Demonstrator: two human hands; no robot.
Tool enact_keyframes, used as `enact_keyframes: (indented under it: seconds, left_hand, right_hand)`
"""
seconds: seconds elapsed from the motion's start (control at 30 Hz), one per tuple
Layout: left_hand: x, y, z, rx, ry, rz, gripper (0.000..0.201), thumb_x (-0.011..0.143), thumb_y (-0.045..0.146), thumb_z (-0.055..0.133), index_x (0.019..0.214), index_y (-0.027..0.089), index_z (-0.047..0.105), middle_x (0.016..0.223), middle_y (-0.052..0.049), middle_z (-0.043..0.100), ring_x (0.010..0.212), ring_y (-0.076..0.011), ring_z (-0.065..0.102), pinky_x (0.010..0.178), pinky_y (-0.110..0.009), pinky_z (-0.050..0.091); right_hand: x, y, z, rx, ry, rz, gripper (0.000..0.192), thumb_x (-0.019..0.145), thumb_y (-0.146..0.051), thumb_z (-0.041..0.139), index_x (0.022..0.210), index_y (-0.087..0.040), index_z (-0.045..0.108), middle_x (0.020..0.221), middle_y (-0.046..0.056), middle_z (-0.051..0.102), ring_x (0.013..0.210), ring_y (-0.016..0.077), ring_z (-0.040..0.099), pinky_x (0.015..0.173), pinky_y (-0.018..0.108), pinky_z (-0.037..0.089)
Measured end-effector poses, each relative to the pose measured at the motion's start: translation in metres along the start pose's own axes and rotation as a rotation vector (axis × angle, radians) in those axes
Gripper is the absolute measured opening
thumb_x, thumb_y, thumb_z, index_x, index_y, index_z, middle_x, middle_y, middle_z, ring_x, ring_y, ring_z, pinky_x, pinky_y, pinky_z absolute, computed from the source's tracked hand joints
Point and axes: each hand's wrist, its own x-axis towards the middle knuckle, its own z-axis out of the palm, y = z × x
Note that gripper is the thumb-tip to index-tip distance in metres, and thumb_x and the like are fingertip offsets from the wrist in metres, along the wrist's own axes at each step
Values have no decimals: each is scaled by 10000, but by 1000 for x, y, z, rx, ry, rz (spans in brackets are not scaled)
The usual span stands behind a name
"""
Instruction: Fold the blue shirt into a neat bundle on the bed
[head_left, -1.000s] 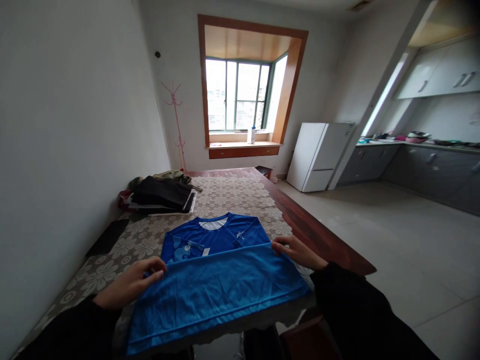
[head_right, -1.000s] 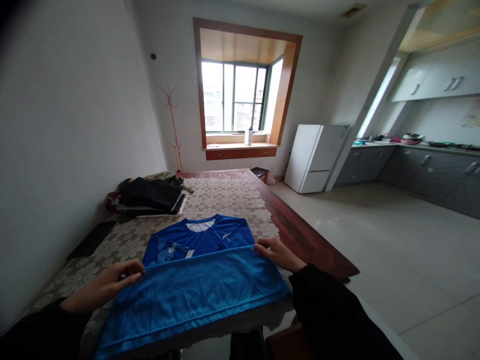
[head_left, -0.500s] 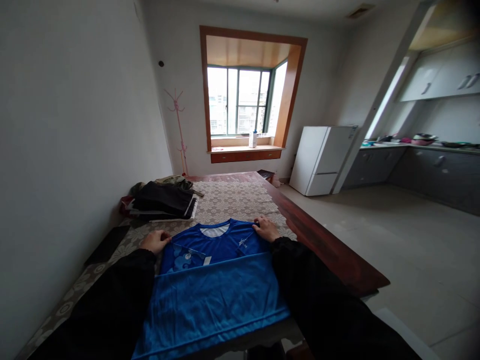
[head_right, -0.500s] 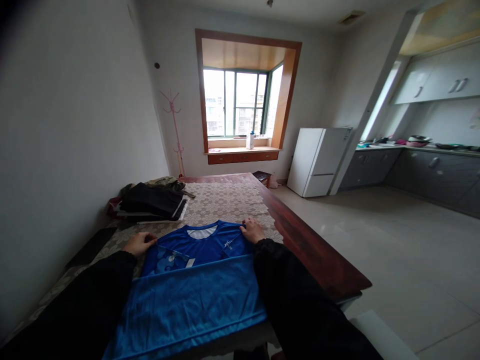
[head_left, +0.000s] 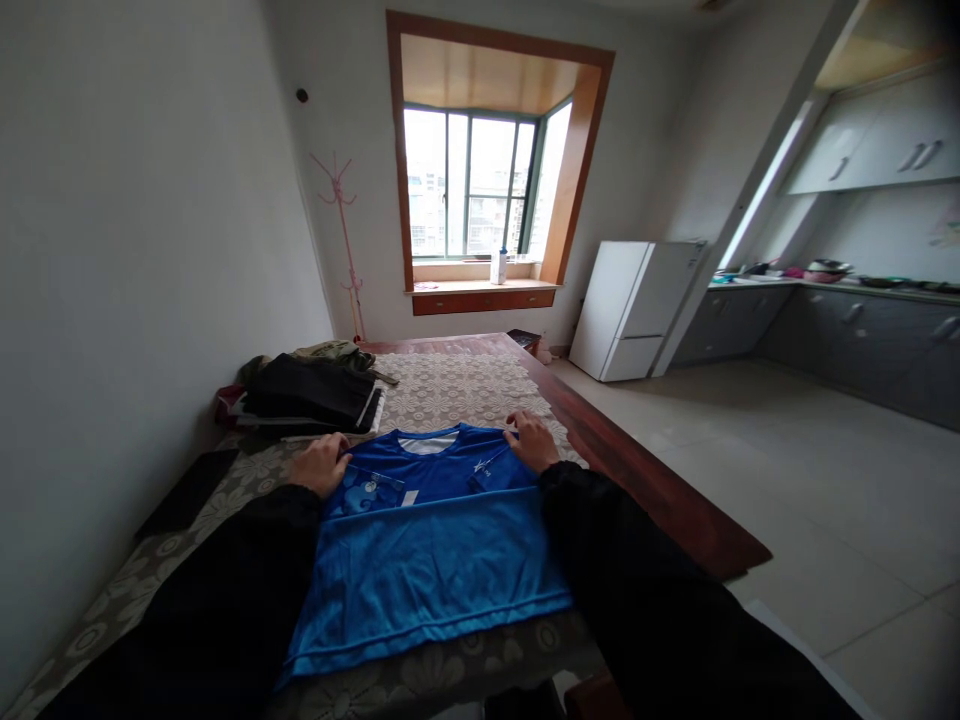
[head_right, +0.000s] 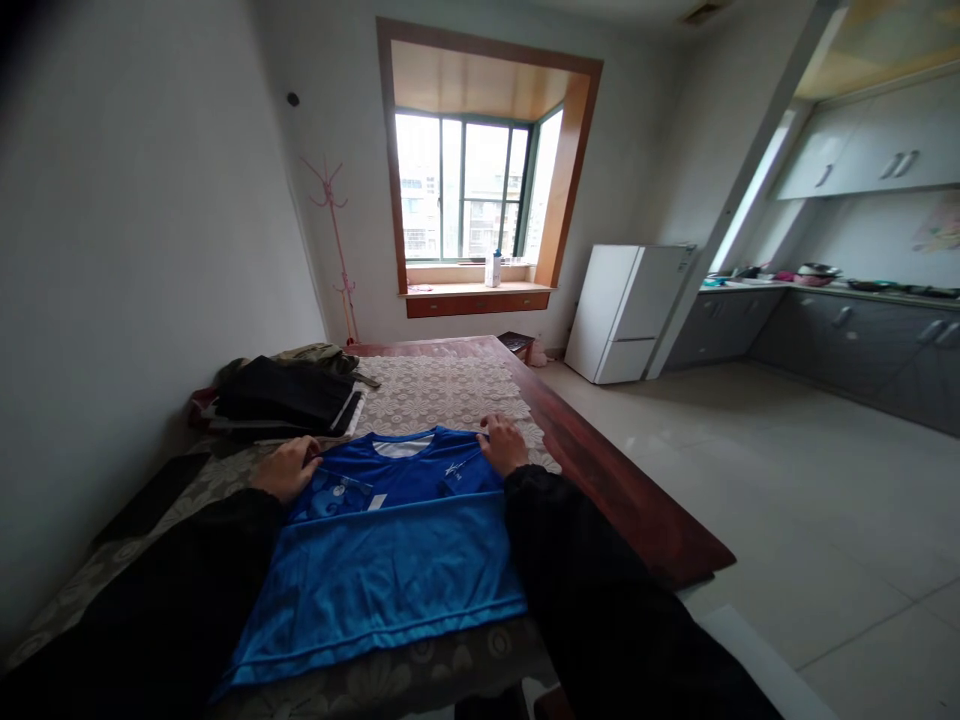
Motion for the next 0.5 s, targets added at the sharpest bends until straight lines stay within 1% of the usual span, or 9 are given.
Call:
enact_keyframes:
  seconds: [0.03,0.07,0.1,0.17,0.2,0.27,0.33,0.43,0.5]
  left_hand:
    - [-15,7,-4,-27,-14,61,212,929,336,515,1047,228,655,1150,-85,729,1070,-239,664,906,-327,485]
    - [-34,12,-9,-88,-50,153,222,934,371,516,1023,229,661,1094,-82,739,1003,-234,678,866,-327,496]
    - [-54,17,-14,-146,-99,240,239,938,409,515,998,233,666,1024,-73,745,931,-227,684,825,-326,502]
    - [-98,20,-27,-199,-231,374,244,925,445,542,959,250,685,956,-46,742,876,-216,682,806,-319,505]
    - [-119,19,-34,-206,-289,390,233,912,445,569,947,253,696,961,-42,744,891,-217,686,823,-316,509]
    - [-157,11,-44,-207,-372,364,237,880,448,628,1009,269,715,1070,-37,750,983,-229,694,898,-323,514]
    - [-184,-3,-48,-206,-410,333,306,834,472,688,1077,289,727,1235,-46,727,1130,-259,673,1005,-342,501]
    - [-209,-26,-41,-228,-384,335,439,782,472,743,1196,327,722,1459,-50,622,1331,-302,577,1127,-376,457]
    - [-216,-38,-33,-267,-341,327,428,799,453,725,1214,352,726,1478,-32,613,1354,-304,570,1142,-381,462]
  right_hand:
    - [-15,-5,-7,15,-10,-39,142,964,-238,581,1088,-194,637,1128,96,664,1093,236,601,913,313,441]
    - [-33,-9,-15,43,-51,-107,107,964,-262,593,1048,-219,643,1039,53,676,974,203,626,854,290,456]
    - [-52,-11,-23,109,-138,-247,91,964,-271,595,1023,-222,643,961,33,673,877,187,626,794,284,461]
    - [-94,-12,-41,183,-326,-506,100,968,-308,601,1002,-230,653,928,22,667,874,190,623,798,296,460]
    - [-113,-11,-51,175,-391,-577,110,962,-330,618,993,-234,662,937,26,672,921,207,624,846,319,456]
    - [-145,-3,-68,148,-479,-576,141,943,-371,654,974,-236,679,967,35,676,949,225,620,884,355,456]
    - [-166,9,-81,140,-544,-494,224,879,-402,732,1031,-244,690,1053,45,677,1004,248,614,918,383,469]
    - [-183,28,-91,191,-598,-391,413,802,-368,794,1187,-275,676,1267,67,633,1183,289,572,1023,414,465]
    - [-189,39,-93,254,-603,-348,397,846,-316,737,1236,-296,668,1361,78,591,1263,291,547,1081,411,446]
